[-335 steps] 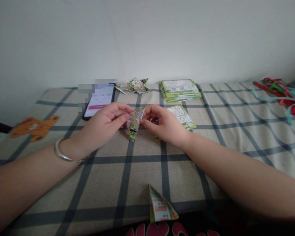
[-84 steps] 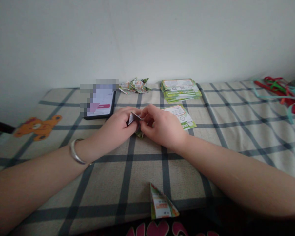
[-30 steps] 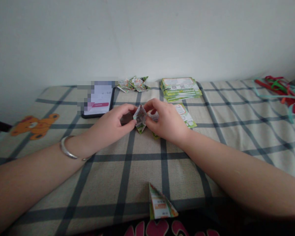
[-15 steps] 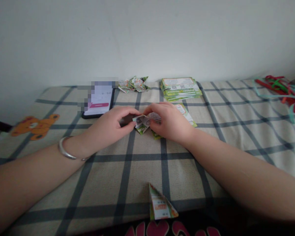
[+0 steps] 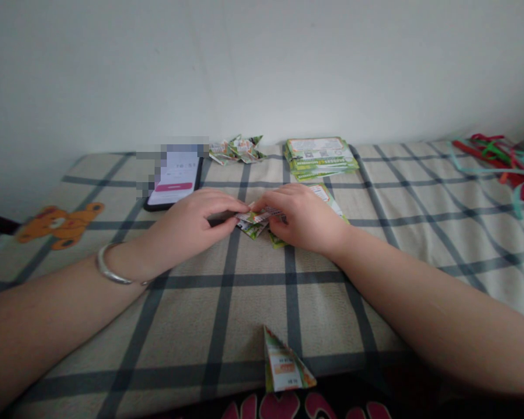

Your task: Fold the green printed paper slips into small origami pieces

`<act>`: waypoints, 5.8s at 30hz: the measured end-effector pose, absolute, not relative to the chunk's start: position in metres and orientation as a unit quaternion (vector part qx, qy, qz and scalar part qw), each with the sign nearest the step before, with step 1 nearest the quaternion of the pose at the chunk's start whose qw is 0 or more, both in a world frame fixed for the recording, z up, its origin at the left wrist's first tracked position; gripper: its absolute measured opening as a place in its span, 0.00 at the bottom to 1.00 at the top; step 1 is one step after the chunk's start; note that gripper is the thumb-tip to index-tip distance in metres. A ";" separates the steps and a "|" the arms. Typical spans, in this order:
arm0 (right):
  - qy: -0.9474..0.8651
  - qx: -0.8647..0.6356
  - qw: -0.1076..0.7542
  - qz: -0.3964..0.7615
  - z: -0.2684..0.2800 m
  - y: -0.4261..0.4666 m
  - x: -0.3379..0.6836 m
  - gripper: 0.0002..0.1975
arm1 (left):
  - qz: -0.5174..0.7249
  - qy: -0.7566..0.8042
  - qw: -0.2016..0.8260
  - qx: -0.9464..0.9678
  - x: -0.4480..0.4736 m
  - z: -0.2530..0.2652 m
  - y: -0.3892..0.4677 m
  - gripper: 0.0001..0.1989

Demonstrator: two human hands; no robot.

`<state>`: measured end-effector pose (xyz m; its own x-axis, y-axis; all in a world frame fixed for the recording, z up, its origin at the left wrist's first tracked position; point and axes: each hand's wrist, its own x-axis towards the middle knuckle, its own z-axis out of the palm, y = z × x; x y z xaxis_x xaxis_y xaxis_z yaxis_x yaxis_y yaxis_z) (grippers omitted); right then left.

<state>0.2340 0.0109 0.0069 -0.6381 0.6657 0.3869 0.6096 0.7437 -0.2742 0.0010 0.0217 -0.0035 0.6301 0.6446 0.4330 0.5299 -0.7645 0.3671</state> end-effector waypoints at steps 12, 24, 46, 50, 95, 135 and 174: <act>-0.868 -0.431 0.245 -0.003 0.010 0.002 0.229 0.08 | 0.267 0.367 0.101 0.885 0.002 0.000 0.017 0.13; -0.745 -0.509 0.379 0.205 -0.001 0.007 0.227 0.06 | 0.295 0.360 0.195 0.863 0.005 -0.001 0.016 0.20; -0.714 -0.457 0.428 0.313 -0.003 0.011 0.222 0.04 | 0.367 0.380 0.299 0.795 0.008 0.000 0.016 0.16; -0.713 -0.450 0.419 0.337 -0.002 0.011 0.220 0.05 | 0.358 0.369 0.230 0.826 0.007 0.004 0.011 0.24; -0.837 -0.346 0.419 0.055 0.014 -0.005 0.219 0.04 | 0.385 0.318 -0.005 0.866 0.001 0.010 0.013 0.02; -0.744 -0.403 0.497 0.194 -0.001 0.007 0.226 0.04 | 0.506 0.331 0.361 0.710 0.003 -0.005 0.026 0.07; -0.783 -0.369 0.469 0.175 0.002 0.000 0.215 0.03 | 0.486 0.311 0.359 0.734 0.008 -0.005 0.020 0.11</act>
